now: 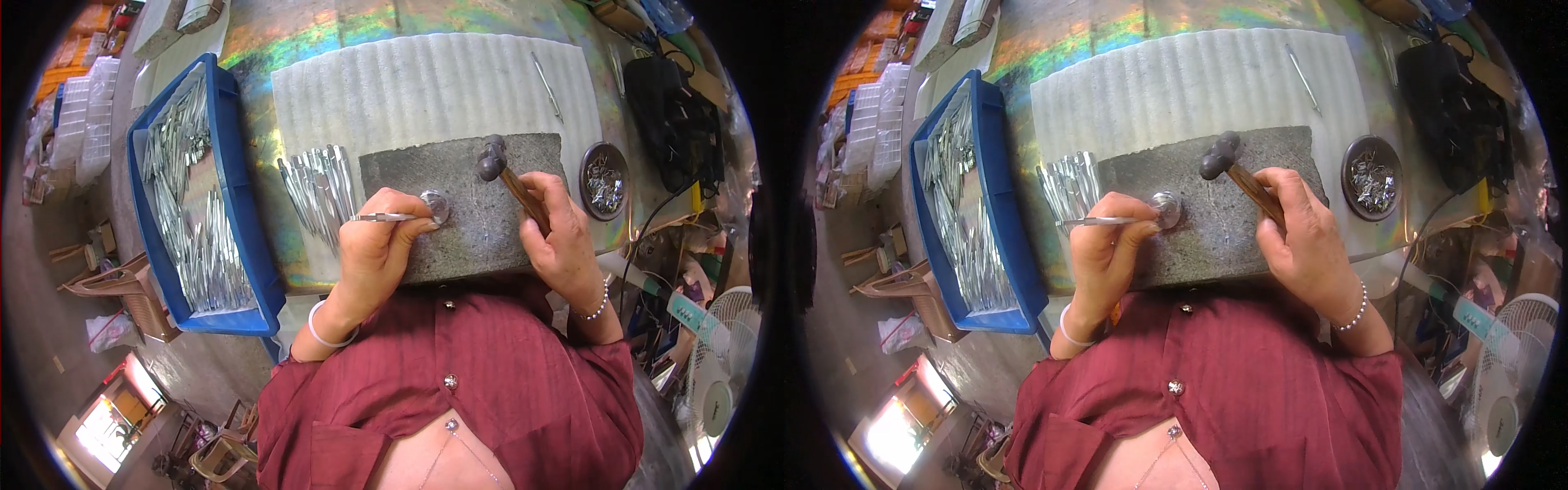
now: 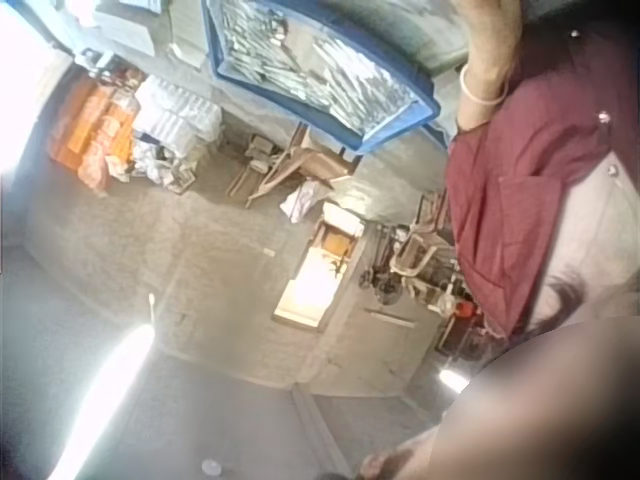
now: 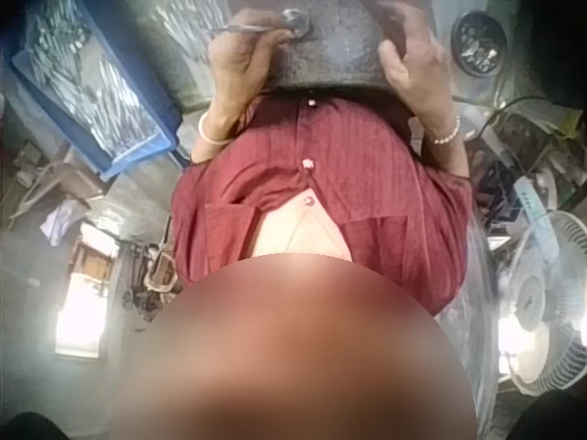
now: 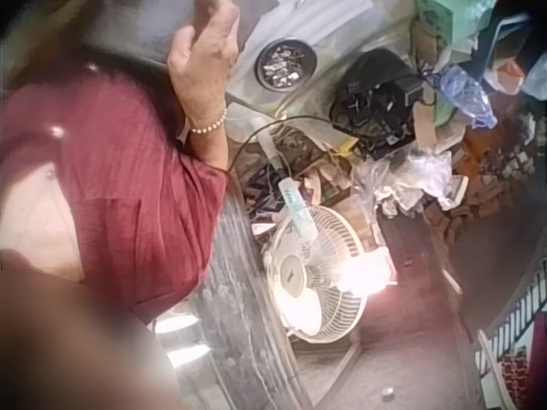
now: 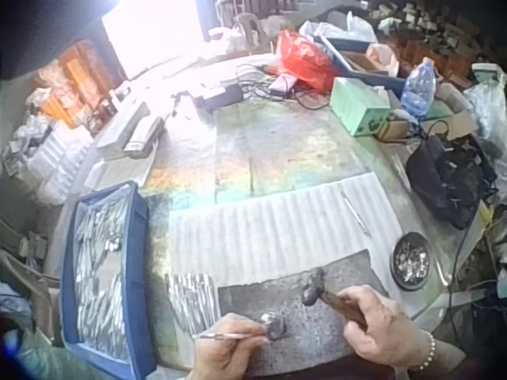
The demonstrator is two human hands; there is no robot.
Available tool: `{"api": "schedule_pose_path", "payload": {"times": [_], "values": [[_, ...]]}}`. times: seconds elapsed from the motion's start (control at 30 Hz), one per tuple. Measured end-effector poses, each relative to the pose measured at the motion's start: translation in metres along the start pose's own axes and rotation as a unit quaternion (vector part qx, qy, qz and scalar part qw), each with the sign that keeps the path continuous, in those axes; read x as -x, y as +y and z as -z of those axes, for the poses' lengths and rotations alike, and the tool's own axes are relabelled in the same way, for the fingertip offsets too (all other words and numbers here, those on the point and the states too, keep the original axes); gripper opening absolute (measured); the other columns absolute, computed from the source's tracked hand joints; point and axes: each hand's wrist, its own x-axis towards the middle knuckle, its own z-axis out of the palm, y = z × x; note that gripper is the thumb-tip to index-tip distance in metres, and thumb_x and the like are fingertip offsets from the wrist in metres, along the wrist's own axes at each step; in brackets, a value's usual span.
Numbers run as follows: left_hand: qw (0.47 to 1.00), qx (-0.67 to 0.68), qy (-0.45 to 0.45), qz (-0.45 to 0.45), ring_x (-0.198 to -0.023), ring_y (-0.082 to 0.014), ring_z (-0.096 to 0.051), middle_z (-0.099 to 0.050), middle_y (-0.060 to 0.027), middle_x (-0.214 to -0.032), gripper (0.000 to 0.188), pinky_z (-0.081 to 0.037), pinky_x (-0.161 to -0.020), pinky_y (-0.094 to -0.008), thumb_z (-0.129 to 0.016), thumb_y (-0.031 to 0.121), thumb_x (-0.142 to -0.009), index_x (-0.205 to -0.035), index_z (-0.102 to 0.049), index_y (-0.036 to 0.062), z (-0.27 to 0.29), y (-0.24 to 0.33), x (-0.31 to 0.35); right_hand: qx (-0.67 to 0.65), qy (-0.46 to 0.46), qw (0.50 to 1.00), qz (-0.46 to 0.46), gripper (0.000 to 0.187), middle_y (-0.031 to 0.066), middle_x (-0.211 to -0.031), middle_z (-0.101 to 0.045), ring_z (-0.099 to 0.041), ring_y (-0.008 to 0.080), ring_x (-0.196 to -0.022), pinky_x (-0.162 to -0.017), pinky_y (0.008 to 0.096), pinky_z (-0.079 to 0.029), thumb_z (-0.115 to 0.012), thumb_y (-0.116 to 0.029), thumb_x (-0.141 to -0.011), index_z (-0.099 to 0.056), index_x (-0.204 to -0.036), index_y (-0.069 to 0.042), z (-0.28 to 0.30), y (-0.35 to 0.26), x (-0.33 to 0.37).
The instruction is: Manually hammering and marking small metal strips on a stone block for assembly or processing.
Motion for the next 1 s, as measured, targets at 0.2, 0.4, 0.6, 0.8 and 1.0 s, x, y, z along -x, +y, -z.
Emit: {"api": "schedule_pose_path", "payload": {"times": [0.2,0.4,0.6,0.8,1.0], "values": [[0.998,-0.046,-0.015,-0.029,-0.066,-0.0227,-0.057,-0.059,-0.0105,-0.075,0.013,-0.046,-0.06,-0.0291,-0.065,-0.007,-0.077,-0.086,-0.06,0.0007,0.0,0.005,-0.006,-0.1,-0.009,0.994,-0.035,0.033,0.0128,-0.084,-0.06,-0.062,0.0209,-0.073,-0.067,0.0308,-0.048,-0.054,0.004,-0.08,-0.049,-0.112,-0.002,0.003,-0.005,0.001],[0.959,-0.241,-0.005,-0.149,-0.063,-0.0244,-0.061,-0.06,-0.0085,-0.076,0.024,-0.048,-0.052,-0.0322,-0.063,-0.006,-0.068,-0.09,-0.059,0.0029,-0.009,0.015,-0.001,-0.138,-0.083,0.987,0.02,0.026,-0.0008,-0.071,-0.056,-0.052,0.005,-0.062,-0.058,0.0198,-0.042,-0.066,0.0,-0.079,-0.058,-0.104,0.001,0.005,-0.021,-0.003],[0.937,-0.275,-0.06,-0.206,-0.066,-0.0252,-0.063,-0.061,-0.008,-0.081,0.028,-0.05,-0.052,-0.0332,-0.065,0.006,-0.067,-0.095,-0.06,0.0063,-0.005,0.003,0.002,-0.204,-0.14,0.941,0.232,0.028,0.0105,-0.079,-0.06,-0.061,0.0233,-0.066,-0.059,0.0305,-0.049,-0.069,0.001,-0.072,-0.06,-0.098,-0.001,-0.003,-0.054,-0.032],[0.966,-0.203,-0.039,-0.155,-0.067,-0.025,-0.063,-0.062,-0.0074,-0.082,0.021,-0.052,-0.054,-0.0345,-0.063,0.008,-0.07,-0.09,-0.057,0.006,-0.003,0.001,0.009,-0.106,-0.193,0.928,0.302,0.032,0.0142,-0.085,-0.061,-0.063,0.0305,-0.075,-0.062,0.0337,-0.051,-0.067,0.004,-0.071,-0.056,-0.101,-0.001,0.006,-0.082,-0.037],[0.953,-0.255,-0.029,-0.163,-0.061,-0.0223,-0.061,-0.052,-0.0063,-0.079,0.015,-0.048,-0.049,-0.032,-0.057,0.007,-0.072,-0.086,-0.052,0.0064,-0.002,0.004,0.006,-0.081,-0.159,0.962,0.208,0.043,0.0147,-0.084,-0.061,-0.063,0.027,-0.068,-0.058,0.0326,-0.051,-0.069,-0.001,-0.077,-0.049,-0.116,0.001,0.035,-0.082,-0.005]]}}
